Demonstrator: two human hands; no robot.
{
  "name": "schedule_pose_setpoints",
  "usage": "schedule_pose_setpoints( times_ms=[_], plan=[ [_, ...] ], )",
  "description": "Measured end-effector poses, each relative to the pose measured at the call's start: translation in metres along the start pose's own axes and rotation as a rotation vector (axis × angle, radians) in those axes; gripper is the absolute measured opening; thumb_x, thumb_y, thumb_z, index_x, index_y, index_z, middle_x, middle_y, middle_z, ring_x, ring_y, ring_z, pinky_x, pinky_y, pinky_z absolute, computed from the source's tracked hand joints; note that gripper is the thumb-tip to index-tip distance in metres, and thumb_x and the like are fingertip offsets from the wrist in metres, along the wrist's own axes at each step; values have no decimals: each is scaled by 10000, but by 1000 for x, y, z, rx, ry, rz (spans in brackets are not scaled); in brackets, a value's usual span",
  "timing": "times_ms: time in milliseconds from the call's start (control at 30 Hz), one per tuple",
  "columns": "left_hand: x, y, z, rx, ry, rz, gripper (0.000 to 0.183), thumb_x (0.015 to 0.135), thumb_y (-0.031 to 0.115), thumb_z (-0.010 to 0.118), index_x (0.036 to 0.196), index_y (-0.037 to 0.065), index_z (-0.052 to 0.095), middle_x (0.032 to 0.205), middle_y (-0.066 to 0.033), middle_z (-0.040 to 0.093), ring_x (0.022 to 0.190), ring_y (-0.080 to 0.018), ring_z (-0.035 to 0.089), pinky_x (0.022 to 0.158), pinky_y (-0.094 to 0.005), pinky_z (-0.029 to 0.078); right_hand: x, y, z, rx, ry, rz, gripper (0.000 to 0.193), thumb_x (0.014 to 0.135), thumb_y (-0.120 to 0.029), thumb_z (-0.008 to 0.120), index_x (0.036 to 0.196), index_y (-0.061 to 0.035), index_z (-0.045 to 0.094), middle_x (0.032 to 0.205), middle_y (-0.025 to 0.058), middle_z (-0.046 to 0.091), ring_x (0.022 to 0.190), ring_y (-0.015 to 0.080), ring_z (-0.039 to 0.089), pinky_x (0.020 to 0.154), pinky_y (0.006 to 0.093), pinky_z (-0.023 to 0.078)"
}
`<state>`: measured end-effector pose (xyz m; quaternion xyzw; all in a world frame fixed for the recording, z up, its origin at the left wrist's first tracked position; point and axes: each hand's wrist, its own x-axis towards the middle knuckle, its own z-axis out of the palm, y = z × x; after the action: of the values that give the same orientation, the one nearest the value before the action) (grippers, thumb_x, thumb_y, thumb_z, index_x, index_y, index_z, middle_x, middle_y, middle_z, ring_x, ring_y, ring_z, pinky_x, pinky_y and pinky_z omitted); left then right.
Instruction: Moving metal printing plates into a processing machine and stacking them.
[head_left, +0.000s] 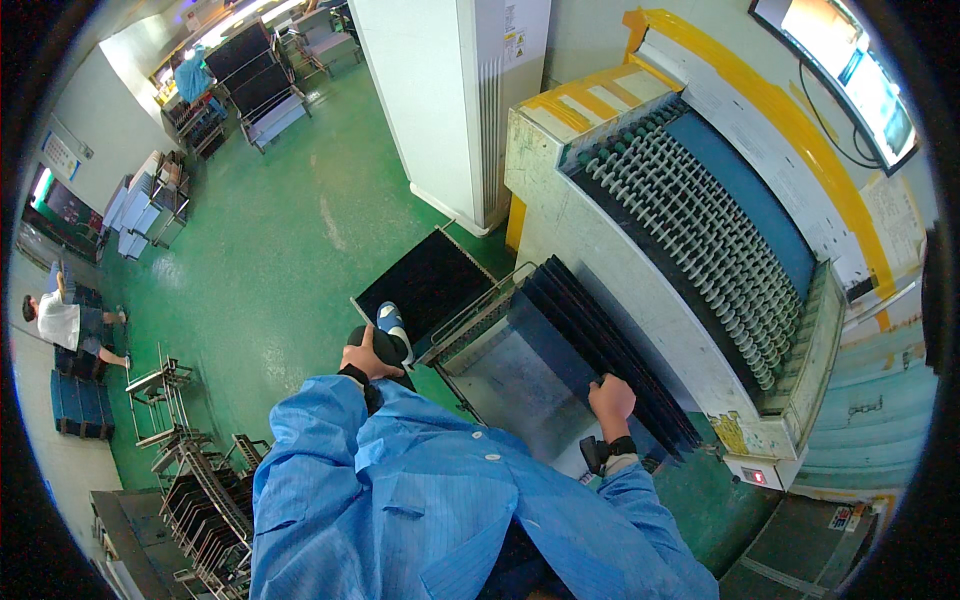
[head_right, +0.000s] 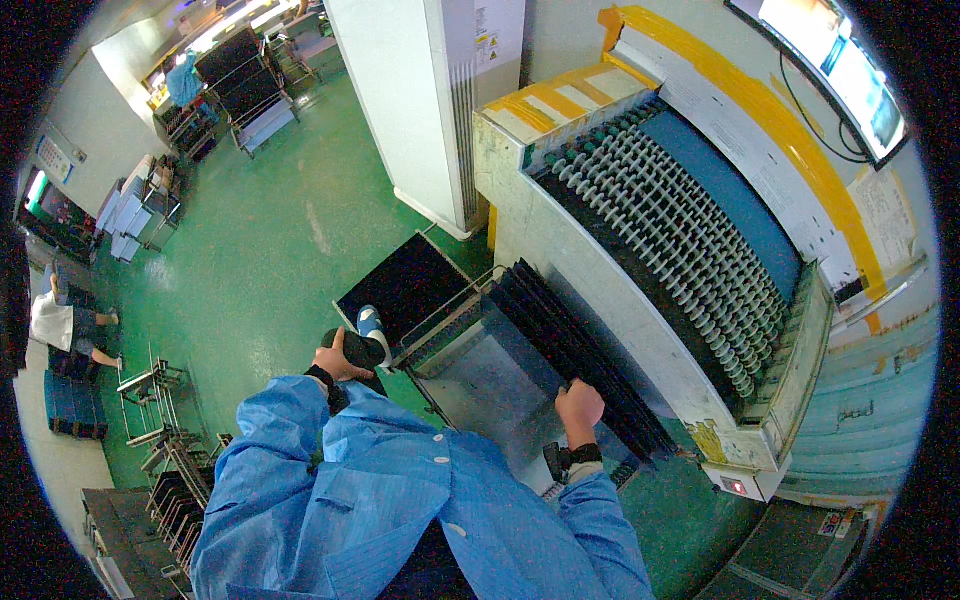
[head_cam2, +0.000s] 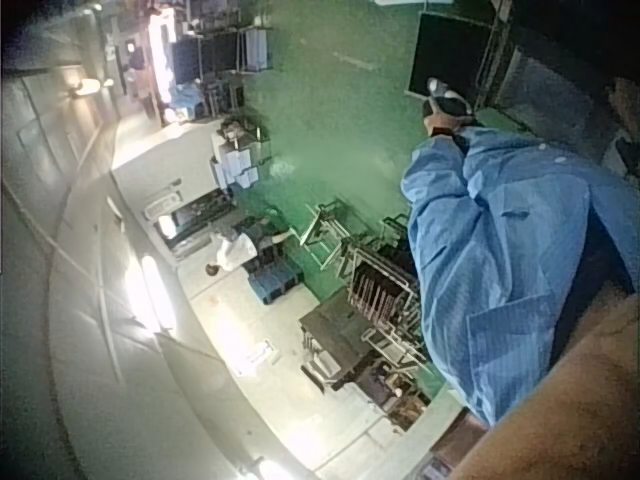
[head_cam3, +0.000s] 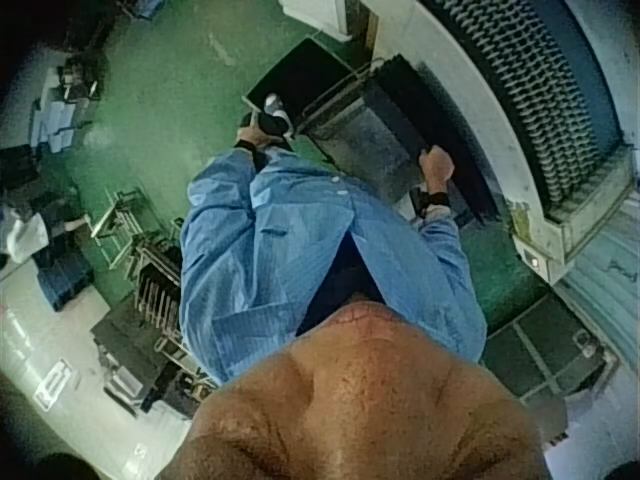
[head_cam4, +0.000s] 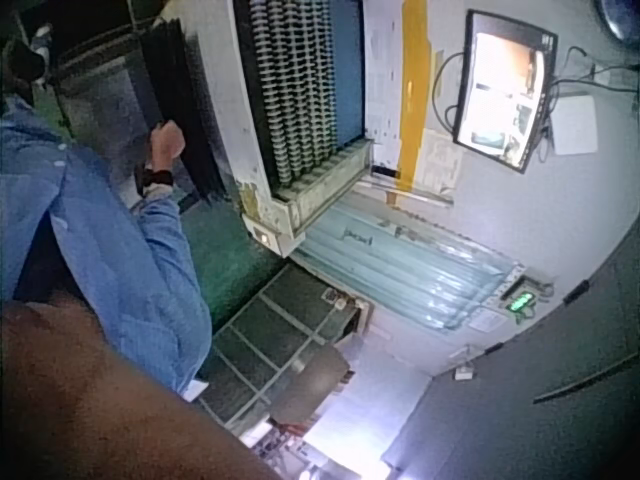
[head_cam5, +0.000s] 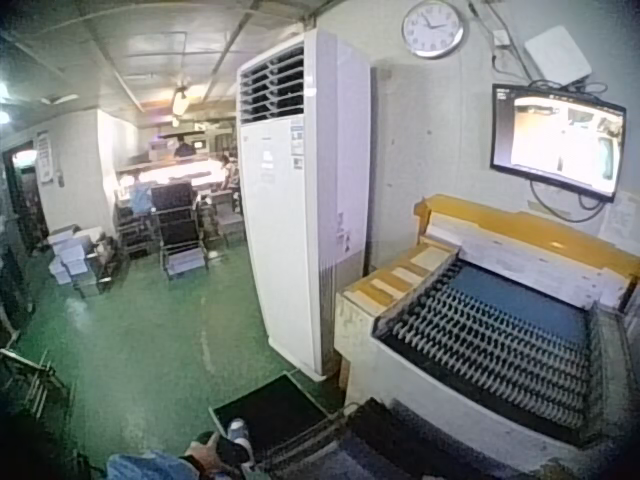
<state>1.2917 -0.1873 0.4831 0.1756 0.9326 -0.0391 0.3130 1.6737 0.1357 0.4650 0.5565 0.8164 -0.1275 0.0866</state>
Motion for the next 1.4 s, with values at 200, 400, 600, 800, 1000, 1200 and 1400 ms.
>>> schedule_pose_setpoints(
  times_ms=[200,400,600,800,1000,1200,1400],
  plan=[
    [-2,3,-1,1,7,-22,1442,465,627,898,1586,195,101,1320,-302,548,1197,-416,574,1027,-421,480,2,4,5,-13,4,-19,304,829,-359,697,973,-93,719,941,159,727,900,336,708,783,449,561],
    [3,-2,4,-27,5,-9,1446,459,618,907,1585,195,104,1332,-314,534,1217,-431,557,1037,-434,474,0,0,1,2,10,-5,302,821,-352,705,964,-87,727,946,166,726,906,345,705,793,450,556],
    [-1,2,0,-15,-1,-25,1449,463,611,911,1585,191,96,1347,-309,525,1231,-428,547,1046,-431,466,2,2,4,-9,16,-5,294,824,-359,696,944,-92,722,937,160,726,899,344,707,783,454,561],
    [-4,4,-3,-24,-4,-14,1457,466,614,911,1587,187,84,1344,-308,529,1227,-420,554,1051,-418,462,2,-2,-2,-1,-20,22,313,821,-341,708,1005,-89,732,979,171,723,939,346,697,815,446,551],
    [-1,3,-1,-30,-3,-19,1457,456,608,915,1588,207,89,1334,-326,518,1214,-422,563,1041,-426,468,3,2,3,-18,6,-5,297,830,-366,687,961,-101,722,957,148,726,919,334,704,796,444,561],
    [4,-1,4,-43,8,-24,1455,446,609,915,1588,234,96,1337,-335,501,1212,-425,563,1033,-437,475,3,1,2,-22,-2,5,301,830,-370,690,975,-107,721,968,143,726,932,326,703,807,438,558],
    [4,-1,3,-41,1,-10,1453,448,611,913,1587,231,96,1349,-330,494,1215,-427,560,1037,-437,471,3,1,2,-22,-20,10,312,841,-367,677,1022,-116,725,1000,140,728,946,319,703,815,433,557]
  ],
)
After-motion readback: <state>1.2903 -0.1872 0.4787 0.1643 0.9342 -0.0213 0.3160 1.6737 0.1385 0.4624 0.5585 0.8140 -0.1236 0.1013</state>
